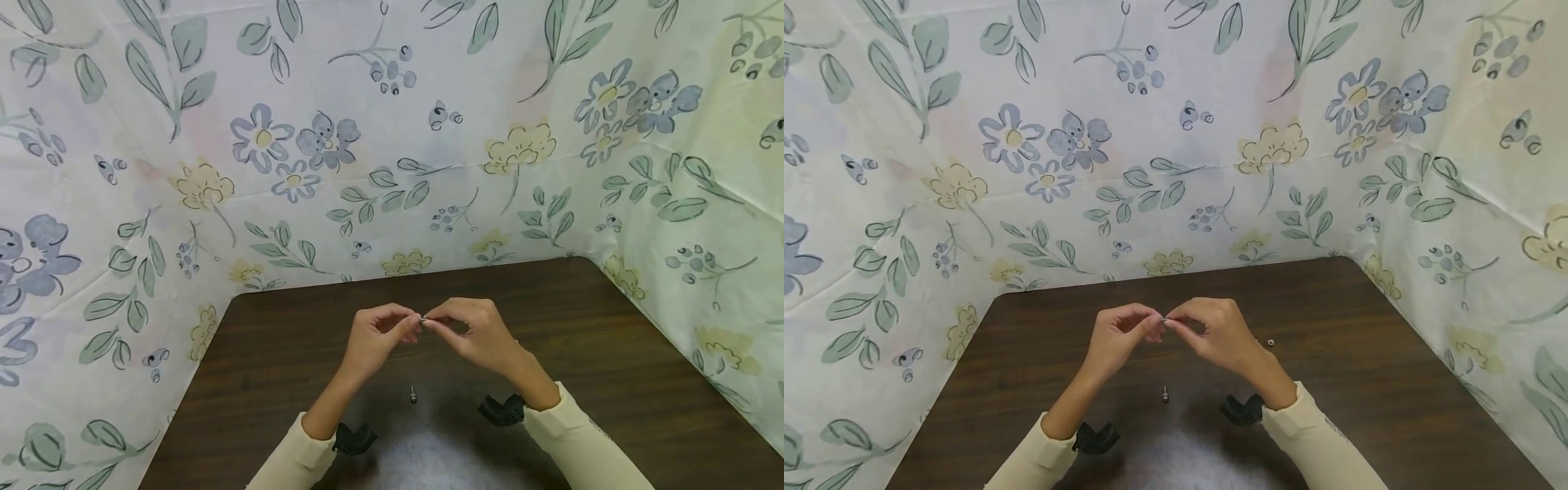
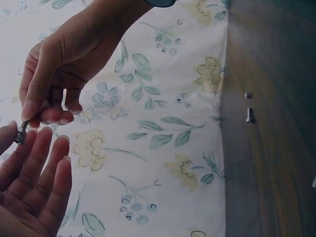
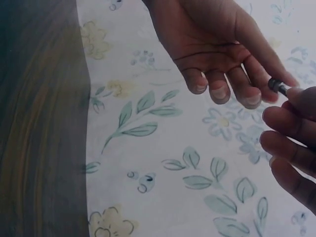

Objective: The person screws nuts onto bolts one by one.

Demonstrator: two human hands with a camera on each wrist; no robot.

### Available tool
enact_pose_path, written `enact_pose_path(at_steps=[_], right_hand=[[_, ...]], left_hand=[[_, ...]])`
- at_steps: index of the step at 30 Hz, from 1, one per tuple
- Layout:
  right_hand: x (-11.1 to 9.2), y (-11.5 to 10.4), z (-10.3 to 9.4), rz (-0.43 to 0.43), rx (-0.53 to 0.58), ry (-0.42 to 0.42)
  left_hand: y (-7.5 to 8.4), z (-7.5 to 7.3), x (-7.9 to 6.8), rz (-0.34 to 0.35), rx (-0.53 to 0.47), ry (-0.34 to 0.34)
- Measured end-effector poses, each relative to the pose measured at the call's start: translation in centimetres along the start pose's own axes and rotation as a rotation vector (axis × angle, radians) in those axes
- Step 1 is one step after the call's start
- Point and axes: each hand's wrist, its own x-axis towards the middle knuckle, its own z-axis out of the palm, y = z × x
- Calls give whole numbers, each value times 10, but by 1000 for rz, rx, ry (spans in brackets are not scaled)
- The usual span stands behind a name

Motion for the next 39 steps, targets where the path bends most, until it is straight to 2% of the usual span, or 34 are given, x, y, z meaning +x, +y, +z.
enact_pose_path(at_steps=[4, 11, 18, 22, 33, 39], right_hand=[[0, -1, 1, -10, -5, -8], [2, 0, -3, -16, -16, 17], [2, 1, -4, -11, -18, 7], [3, 0, -4, -14, -15, 5], [1, 1, -1, -24, -20, 11], [0, 1, -3, -15, -22, 13]], left_hand=[[-8, -2, 0, -16, 17, 1], [-13, -5, 2, 72, -38, -45], [-11, -3, 3, 101, -29, -18], [-12, -3, 3, 93, -29, -11], [-13, -4, 3, 18, 9, -13], [-15, -4, 2, 47, -7, -29]])
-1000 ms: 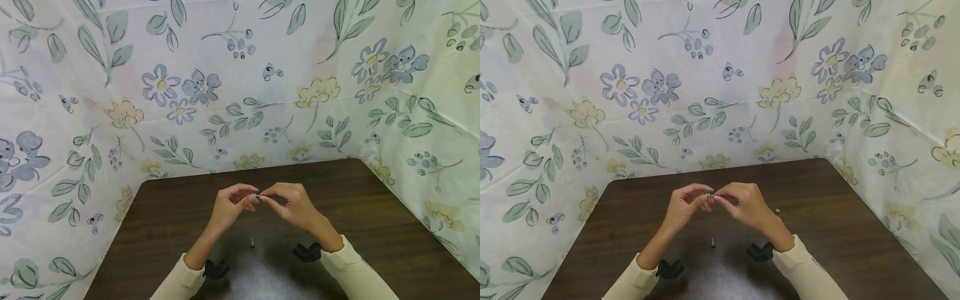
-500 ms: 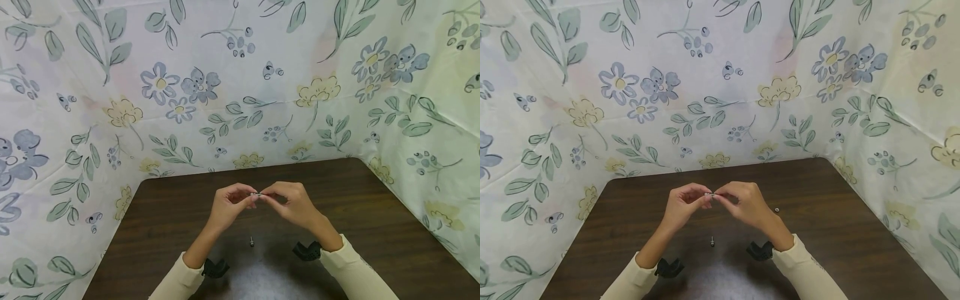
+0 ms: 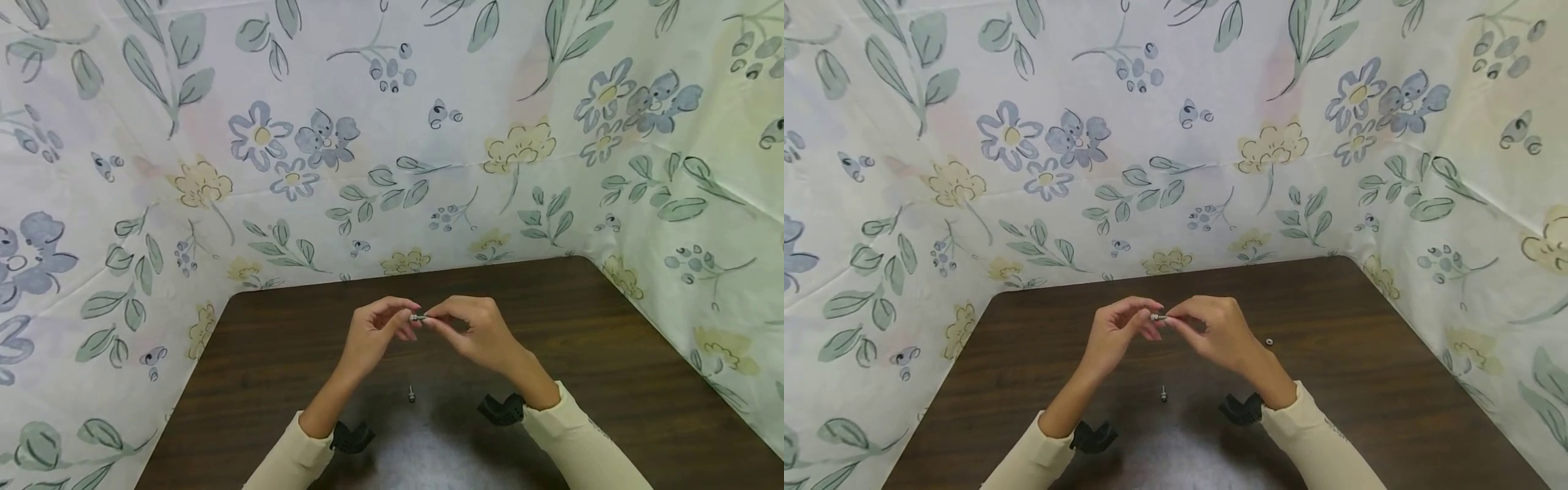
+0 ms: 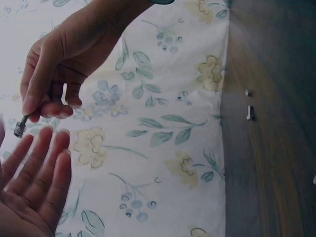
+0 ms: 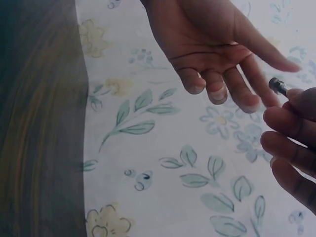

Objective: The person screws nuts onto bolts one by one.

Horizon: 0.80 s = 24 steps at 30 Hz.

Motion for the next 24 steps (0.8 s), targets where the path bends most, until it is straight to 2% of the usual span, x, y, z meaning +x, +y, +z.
enact_pose_path(at_steps=[5, 9, 13, 19, 24], right_hand=[[0, 0, -1, -5, 2, 5], [0, 0, -1, -6, 1, 0], [0, 1, 1, -10, 1, -10], [1, 3, 2, 9, -11, 0], [-2, 6, 5, 58, -5, -20]], left_hand=[[6, 1, -1, 44, 5, -11], [21, 3, 0, 47, 10, -3], [27, 3, 1, 44, 31, 2], [10, -3, 3, 11, 55, 20], [-2, -8, 3, -80, 56, 28]])
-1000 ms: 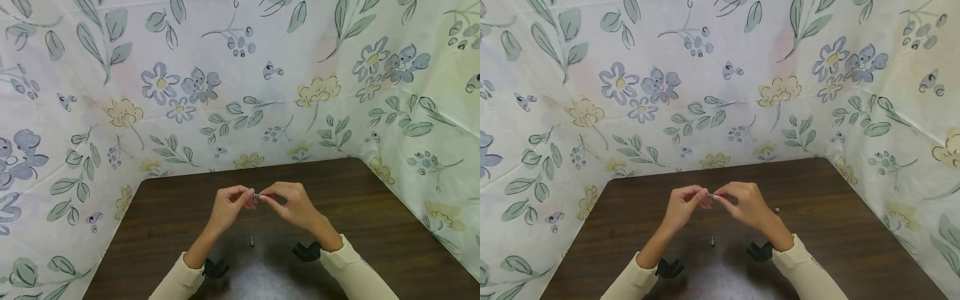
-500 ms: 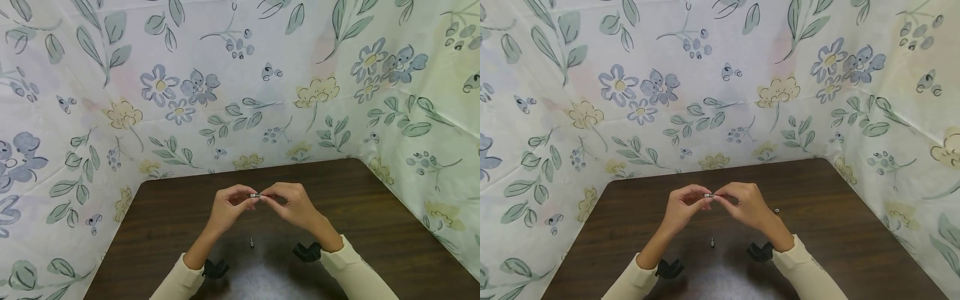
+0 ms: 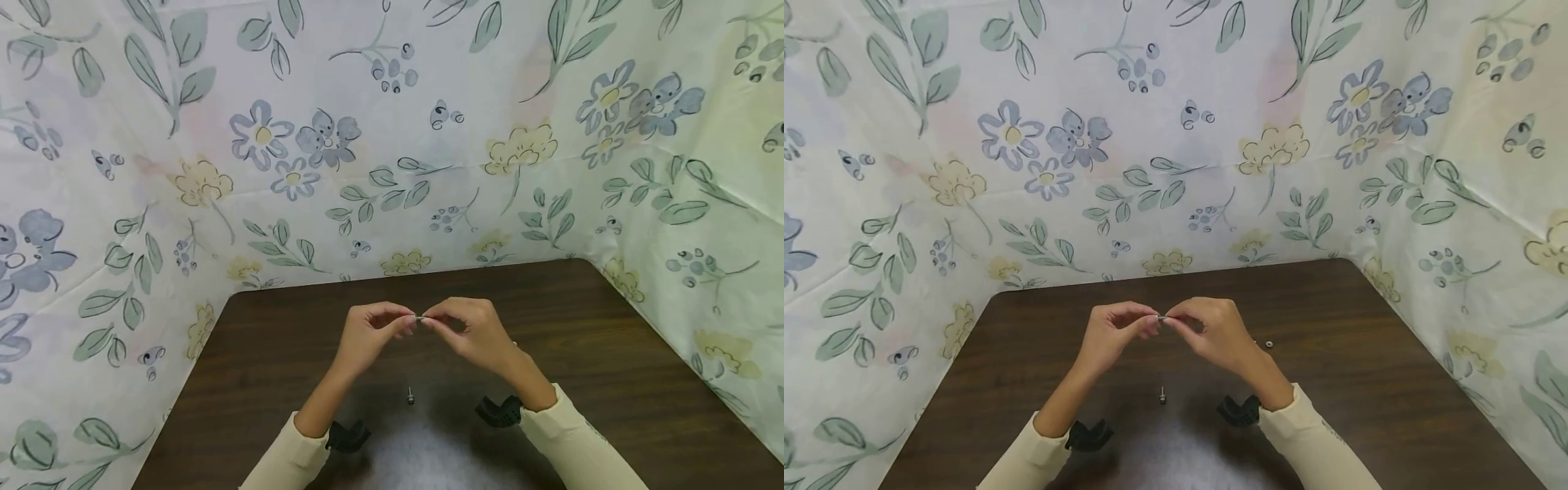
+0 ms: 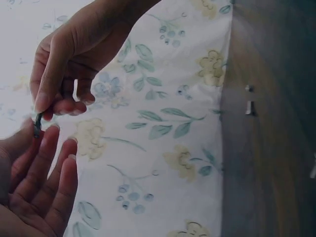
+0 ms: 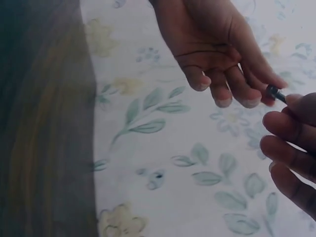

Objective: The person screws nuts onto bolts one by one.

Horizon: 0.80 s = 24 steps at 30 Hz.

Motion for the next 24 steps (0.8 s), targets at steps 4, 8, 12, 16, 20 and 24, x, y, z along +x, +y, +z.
enact_pose_path(at_steps=[4, 8, 12, 16, 20, 24], right_hand=[[-2, 5, 4, 44, -41, -58], [-1, 15, 8, 78, -96, -138], [-4, 26, 14, 97, -146, -229], [-7, 37, 23, 146, -194, -339], [-8, 46, 30, 244, -178, -450], [-12, 59, 40, 318, -158, -526]], left_hand=[[-8, -5, 0, -57, 72, -28], [-16, -13, 6, -62, 171, -78], [-22, -18, 10, -112, 231, -140], [-34, -21, 11, -159, 300, -184], [-53, -25, 14, -154, 421, -239], [-70, -26, 17, -131, 521, -302]])
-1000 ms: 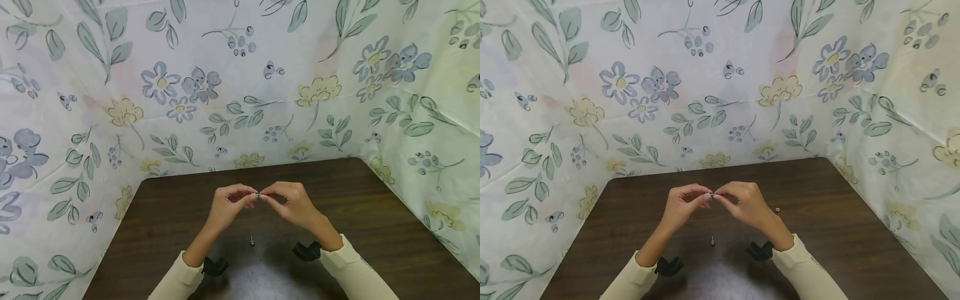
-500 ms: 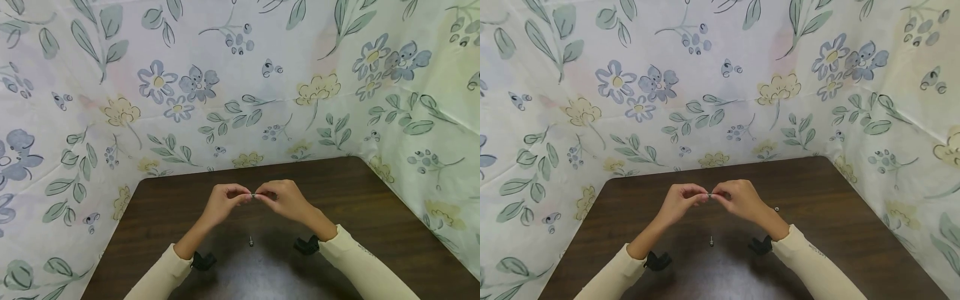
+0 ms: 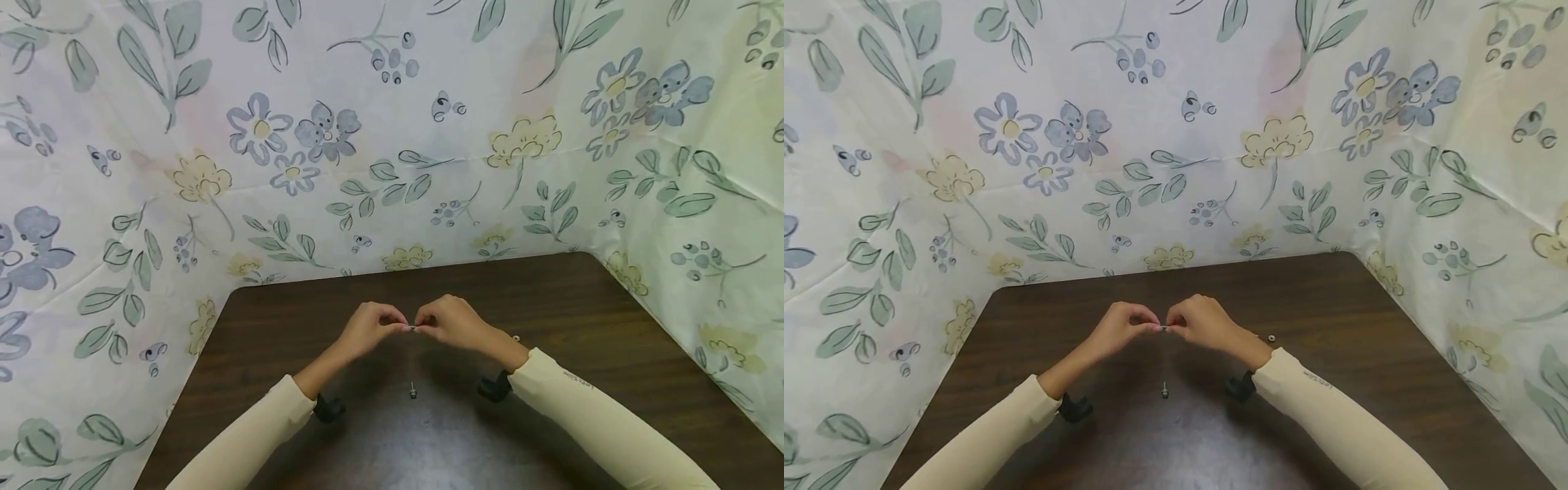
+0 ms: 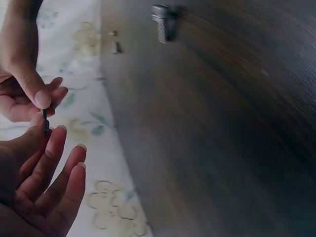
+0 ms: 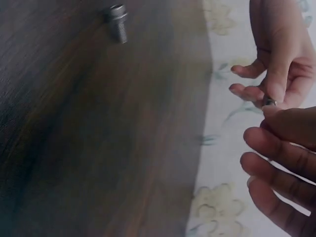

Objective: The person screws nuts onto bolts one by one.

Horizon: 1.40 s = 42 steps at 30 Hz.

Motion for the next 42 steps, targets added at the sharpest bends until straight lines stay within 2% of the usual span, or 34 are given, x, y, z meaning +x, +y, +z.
enact_pose_path(at_steps=[4, 7, 14, 19, 24, 35, 42], right_hand=[[6, 11, 14, 29, -24, -56], [10, 17, 26, 53, -44, -83], [13, 22, 50, 107, -98, -163], [11, 24, 61, 116, -118, -200], [12, 25, 65, 129, -138, -183], [8, 22, 66, 184, -134, -154], [6, 21, 67, 173, -128, -158]], left_hand=[[-15, 7, 6, 5, 41, -39], [-26, 12, 8, -20, 60, -52], [-45, 26, 5, -37, 142, -108], [-47, 32, 2, -43, 199, -161], [-45, 32, 3, -45, 211, -176], [-41, 32, 3, -65, 227, -206], [-39, 32, 5, -64, 243, -239]])
